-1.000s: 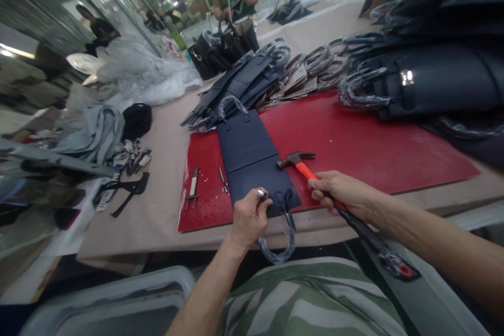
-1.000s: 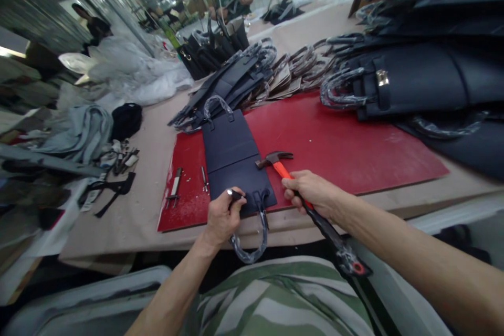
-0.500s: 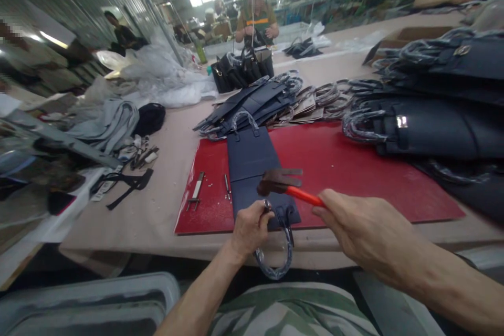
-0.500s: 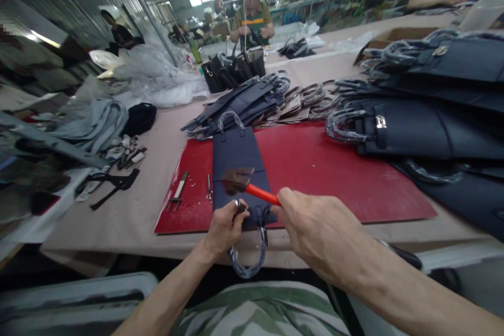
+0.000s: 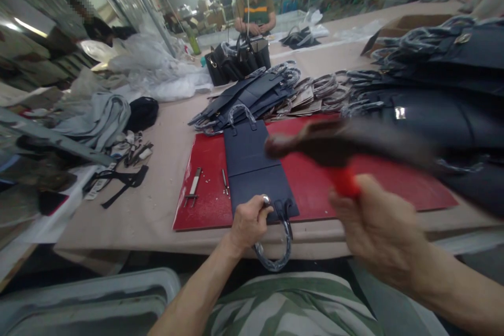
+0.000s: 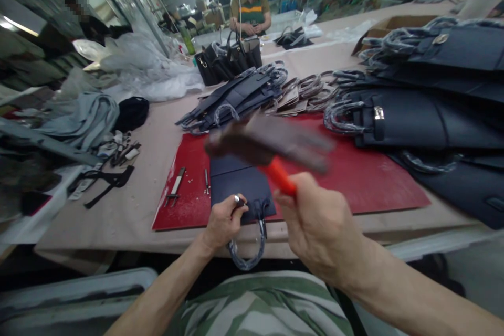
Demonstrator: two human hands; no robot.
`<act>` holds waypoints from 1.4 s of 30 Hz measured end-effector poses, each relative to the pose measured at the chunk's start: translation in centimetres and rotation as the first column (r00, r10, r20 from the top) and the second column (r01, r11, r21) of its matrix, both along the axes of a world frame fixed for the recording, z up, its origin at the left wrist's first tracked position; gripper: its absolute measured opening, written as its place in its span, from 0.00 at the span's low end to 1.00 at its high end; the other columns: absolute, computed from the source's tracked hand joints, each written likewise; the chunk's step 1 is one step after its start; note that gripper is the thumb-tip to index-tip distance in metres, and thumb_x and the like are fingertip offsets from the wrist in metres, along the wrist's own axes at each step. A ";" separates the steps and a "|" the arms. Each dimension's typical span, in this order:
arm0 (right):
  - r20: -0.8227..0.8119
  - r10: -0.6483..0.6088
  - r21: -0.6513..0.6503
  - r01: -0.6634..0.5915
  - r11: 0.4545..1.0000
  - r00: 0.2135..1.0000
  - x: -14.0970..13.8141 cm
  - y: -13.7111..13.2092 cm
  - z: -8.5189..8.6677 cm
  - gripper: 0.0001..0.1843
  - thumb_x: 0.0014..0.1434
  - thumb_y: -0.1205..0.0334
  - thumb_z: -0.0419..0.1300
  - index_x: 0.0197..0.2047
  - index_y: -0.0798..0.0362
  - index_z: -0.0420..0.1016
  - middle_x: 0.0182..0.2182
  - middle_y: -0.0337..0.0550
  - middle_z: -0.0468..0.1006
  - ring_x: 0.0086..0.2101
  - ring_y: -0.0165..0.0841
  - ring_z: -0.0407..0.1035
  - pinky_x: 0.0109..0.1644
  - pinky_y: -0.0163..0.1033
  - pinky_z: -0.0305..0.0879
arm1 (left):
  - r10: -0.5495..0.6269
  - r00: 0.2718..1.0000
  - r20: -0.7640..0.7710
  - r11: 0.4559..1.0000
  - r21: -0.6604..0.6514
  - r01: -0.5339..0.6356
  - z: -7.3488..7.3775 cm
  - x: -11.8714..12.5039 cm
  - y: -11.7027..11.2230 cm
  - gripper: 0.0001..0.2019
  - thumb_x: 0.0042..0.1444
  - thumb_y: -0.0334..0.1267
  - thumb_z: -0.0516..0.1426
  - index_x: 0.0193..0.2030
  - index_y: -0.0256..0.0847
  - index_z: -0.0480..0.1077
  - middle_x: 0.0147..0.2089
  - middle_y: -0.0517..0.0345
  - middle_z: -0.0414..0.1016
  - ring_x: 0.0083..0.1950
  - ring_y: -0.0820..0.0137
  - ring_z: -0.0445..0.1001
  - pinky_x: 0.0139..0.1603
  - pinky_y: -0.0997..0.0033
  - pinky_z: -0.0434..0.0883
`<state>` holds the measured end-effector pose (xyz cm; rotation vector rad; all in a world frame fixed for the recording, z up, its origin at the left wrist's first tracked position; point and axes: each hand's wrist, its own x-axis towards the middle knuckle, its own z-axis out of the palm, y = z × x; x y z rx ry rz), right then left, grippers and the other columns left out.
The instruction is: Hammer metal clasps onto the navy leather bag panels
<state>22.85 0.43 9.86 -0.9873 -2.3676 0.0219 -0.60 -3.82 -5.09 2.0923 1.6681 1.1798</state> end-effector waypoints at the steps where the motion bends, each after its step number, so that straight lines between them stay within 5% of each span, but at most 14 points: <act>1: 0.082 0.065 0.019 -0.066 0.998 0.995 0.0 0.0 -0.2 0.09 0.66 0.69 0.45 0.34 0.49 0.58 0.19 0.36 0.67 0.16 0.31 0.60 0.23 0.40 0.41 | 0.001 1.000 -0.008 1.000 0.008 -0.001 0.0 0.0 0.0 0.05 0.64 0.32 0.53 0.43 0.41 0.70 0.37 0.53 0.79 0.37 0.67 0.79 0.38 0.72 0.73; 3: 0.263 0.178 -0.024 -0.178 0.984 0.948 0.0 0.1 -0.7 0.09 0.64 0.71 0.46 0.34 0.49 0.59 0.18 0.35 0.67 0.15 0.32 0.60 0.23 0.41 0.39 | 0.011 1.000 -0.013 1.000 0.012 -0.010 -0.1 0.0 0.0 0.05 0.64 0.33 0.53 0.43 0.41 0.70 0.36 0.54 0.79 0.36 0.67 0.79 0.37 0.73 0.73; 8: 0.271 0.033 -0.162 0.012 0.987 0.962 -0.1 0.1 -1.2 0.09 0.68 0.67 0.46 0.34 0.50 0.61 0.19 0.37 0.69 0.16 0.31 0.60 0.24 0.40 0.42 | 0.012 1.000 -0.001 1.000 0.001 -0.012 -0.3 -0.1 0.0 0.04 0.65 0.34 0.53 0.42 0.41 0.70 0.36 0.54 0.78 0.36 0.67 0.79 0.37 0.73 0.73; 11: 0.419 0.104 -0.234 -0.004 0.972 0.902 0.0 0.2 -0.8 0.07 0.66 0.68 0.49 0.34 0.51 0.62 0.20 0.39 0.70 0.17 0.33 0.61 0.25 0.41 0.37 | 0.008 1.000 -0.012 1.000 0.005 -0.008 -0.2 -0.1 -0.1 0.04 0.65 0.35 0.53 0.41 0.42 0.70 0.36 0.54 0.78 0.35 0.68 0.78 0.35 0.73 0.72; 14: 0.429 0.045 -0.348 0.119 0.930 0.902 -0.1 1.0 -1.0 0.09 0.69 0.61 0.48 0.37 0.51 0.64 0.22 0.41 0.72 0.21 0.35 0.65 0.26 0.40 0.39 | 0.012 0.999 0.036 0.999 -0.037 -0.011 -0.2 0.0 -0.2 0.04 0.65 0.34 0.54 0.42 0.42 0.70 0.36 0.55 0.78 0.35 0.68 0.78 0.37 0.73 0.71; 21: 0.306 -0.078 -0.567 0.248 0.785 0.949 -4.0 4.4 -6.9 0.15 0.68 0.51 0.52 0.42 0.54 0.70 0.33 0.49 0.80 0.34 0.40 0.75 0.31 0.39 0.50 | -0.023 0.992 0.121 0.988 -0.151 0.041 0.9 -0.8 -0.1 0.05 0.65 0.35 0.55 0.44 0.41 0.72 0.38 0.56 0.78 0.38 0.69 0.77 0.41 0.72 0.71; 27: 0.322 -0.122 -0.611 0.304 0.731 0.939 -6.3 5.3 -10.4 0.25 0.58 0.48 0.60 0.51 0.59 0.70 0.40 0.57 0.80 0.42 0.48 0.76 0.37 0.42 0.59 | -0.091 0.984 0.150 0.979 -0.168 0.117 1.3 -0.9 0.1 0.06 0.63 0.35 0.57 0.45 0.41 0.73 0.41 0.54 0.78 0.43 0.68 0.77 0.46 0.69 0.74; 29: 0.334 -0.135 -0.616 0.325 0.718 0.933 -6.3 5.2 -10.7 0.25 0.58 0.48 0.60 0.51 0.58 0.70 0.40 0.57 0.80 0.42 0.49 0.76 0.37 0.42 0.61 | 0.008 0.959 0.282 0.979 -0.196 0.049 1.0 -0.8 0.4 0.06 0.63 0.37 0.57 0.44 0.41 0.73 0.40 0.53 0.79 0.42 0.66 0.79 0.46 0.67 0.76; 32: 0.358 -0.144 -0.616 0.349 0.706 0.923 -6.3 5.2 -10.7 0.25 0.57 0.47 0.60 0.50 0.57 0.70 0.39 0.56 0.80 0.42 0.49 0.76 0.38 0.43 0.62 | 0.273 0.758 0.592 0.950 -0.289 -0.117 1.0 -1.3 0.8 0.11 0.63 0.44 0.58 0.44 0.38 0.70 0.39 0.52 0.80 0.40 0.65 0.81 0.44 0.63 0.79; 34: 0.366 -0.145 -0.617 0.356 0.701 0.919 -6.3 5.1 -10.7 0.25 0.58 0.47 0.60 0.51 0.57 0.70 0.39 0.56 0.80 0.41 0.48 0.76 0.38 0.43 0.62 | 0.332 0.670 0.663 0.938 -0.305 -0.163 1.4 -2.4 1.0 0.14 0.60 0.46 0.60 0.44 0.37 0.70 0.39 0.52 0.80 0.40 0.64 0.82 0.45 0.62 0.80; 39: 0.366 -0.139 -0.603 0.348 0.718 0.920 -6.3 5.2 -10.8 0.25 0.58 0.47 0.60 0.51 0.57 0.70 0.37 0.56 0.80 0.40 0.48 0.76 0.37 0.42 0.61 | 0.426 0.694 0.580 0.905 -0.283 -0.319 2.7 -6.8 0.4 0.15 0.60 0.47 0.60 0.46 0.38 0.71 0.39 0.55 0.80 0.40 0.65 0.82 0.47 0.62 0.79; 42: 0.373 -0.133 -0.590 0.345 0.730 0.918 -6.2 5.2 -10.8 0.24 0.58 0.47 0.59 0.50 0.57 0.70 0.37 0.55 0.80 0.40 0.47 0.76 0.37 0.42 0.60 | 0.541 0.780 0.313 0.834 -0.320 -0.450 2.9 -9.7 0.0 0.15 0.58 0.46 0.59 0.47 0.38 0.73 0.38 0.54 0.80 0.39 0.64 0.81 0.45 0.65 0.77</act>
